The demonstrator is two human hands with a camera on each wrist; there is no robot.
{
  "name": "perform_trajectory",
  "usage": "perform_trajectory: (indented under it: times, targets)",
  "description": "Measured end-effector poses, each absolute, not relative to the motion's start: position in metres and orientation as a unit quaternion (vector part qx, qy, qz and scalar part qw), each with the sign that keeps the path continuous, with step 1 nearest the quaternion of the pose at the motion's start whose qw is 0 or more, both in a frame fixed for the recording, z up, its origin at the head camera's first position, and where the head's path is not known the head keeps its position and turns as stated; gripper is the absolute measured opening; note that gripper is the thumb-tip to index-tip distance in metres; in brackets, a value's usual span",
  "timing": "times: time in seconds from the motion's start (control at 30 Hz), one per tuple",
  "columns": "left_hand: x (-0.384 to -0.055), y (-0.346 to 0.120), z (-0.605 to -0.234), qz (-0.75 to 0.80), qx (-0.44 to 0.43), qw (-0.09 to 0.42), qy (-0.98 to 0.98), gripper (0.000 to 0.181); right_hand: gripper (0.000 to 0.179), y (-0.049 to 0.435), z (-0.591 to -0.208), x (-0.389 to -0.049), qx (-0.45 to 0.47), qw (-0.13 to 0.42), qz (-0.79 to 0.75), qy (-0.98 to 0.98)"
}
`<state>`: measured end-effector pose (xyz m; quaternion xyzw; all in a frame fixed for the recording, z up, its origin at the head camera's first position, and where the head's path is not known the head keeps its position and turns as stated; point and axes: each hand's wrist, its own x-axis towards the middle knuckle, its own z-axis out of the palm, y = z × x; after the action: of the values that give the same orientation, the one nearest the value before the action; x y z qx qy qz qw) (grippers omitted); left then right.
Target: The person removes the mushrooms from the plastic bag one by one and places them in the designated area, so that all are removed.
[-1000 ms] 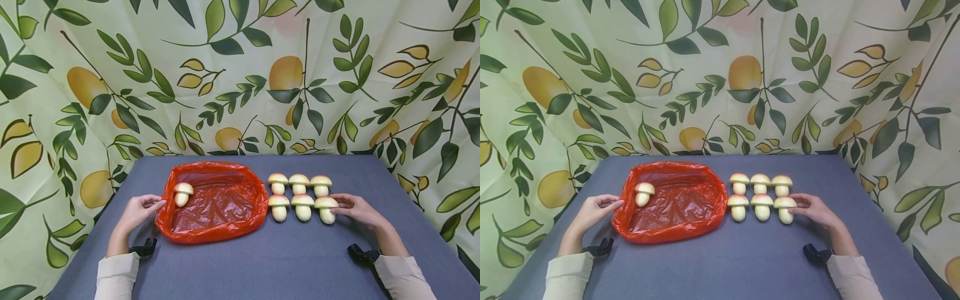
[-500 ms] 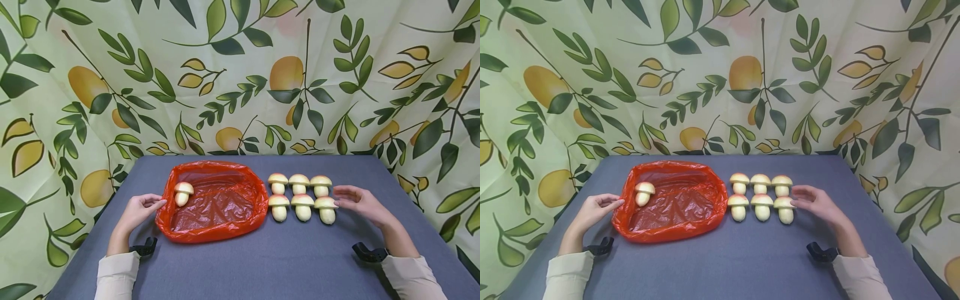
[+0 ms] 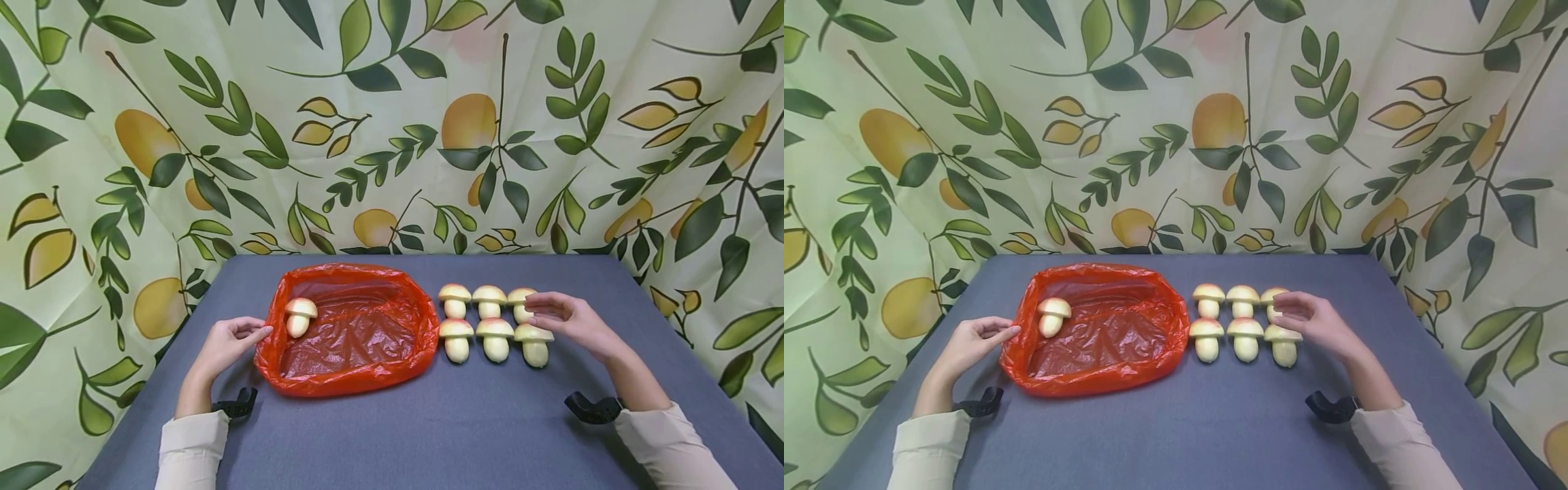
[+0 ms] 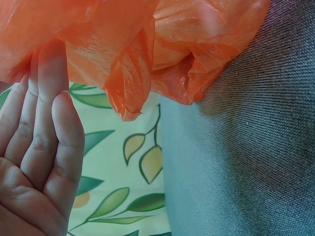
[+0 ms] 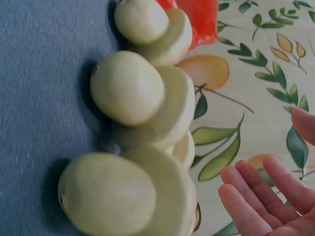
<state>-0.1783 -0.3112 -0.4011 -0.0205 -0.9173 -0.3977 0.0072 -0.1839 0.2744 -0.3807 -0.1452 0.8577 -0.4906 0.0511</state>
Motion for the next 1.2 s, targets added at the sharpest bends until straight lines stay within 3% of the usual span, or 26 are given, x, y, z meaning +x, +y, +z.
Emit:
perform_trajectory:
  times: [1.2]
  targets:
    - [-0.178, -0.313, -0.401, -0.408, -0.025, 0.015, -0.912, 0.033, 0.05, 0.166, -0.396, -0.199, -0.237, 0.159, -0.563, 0.775]
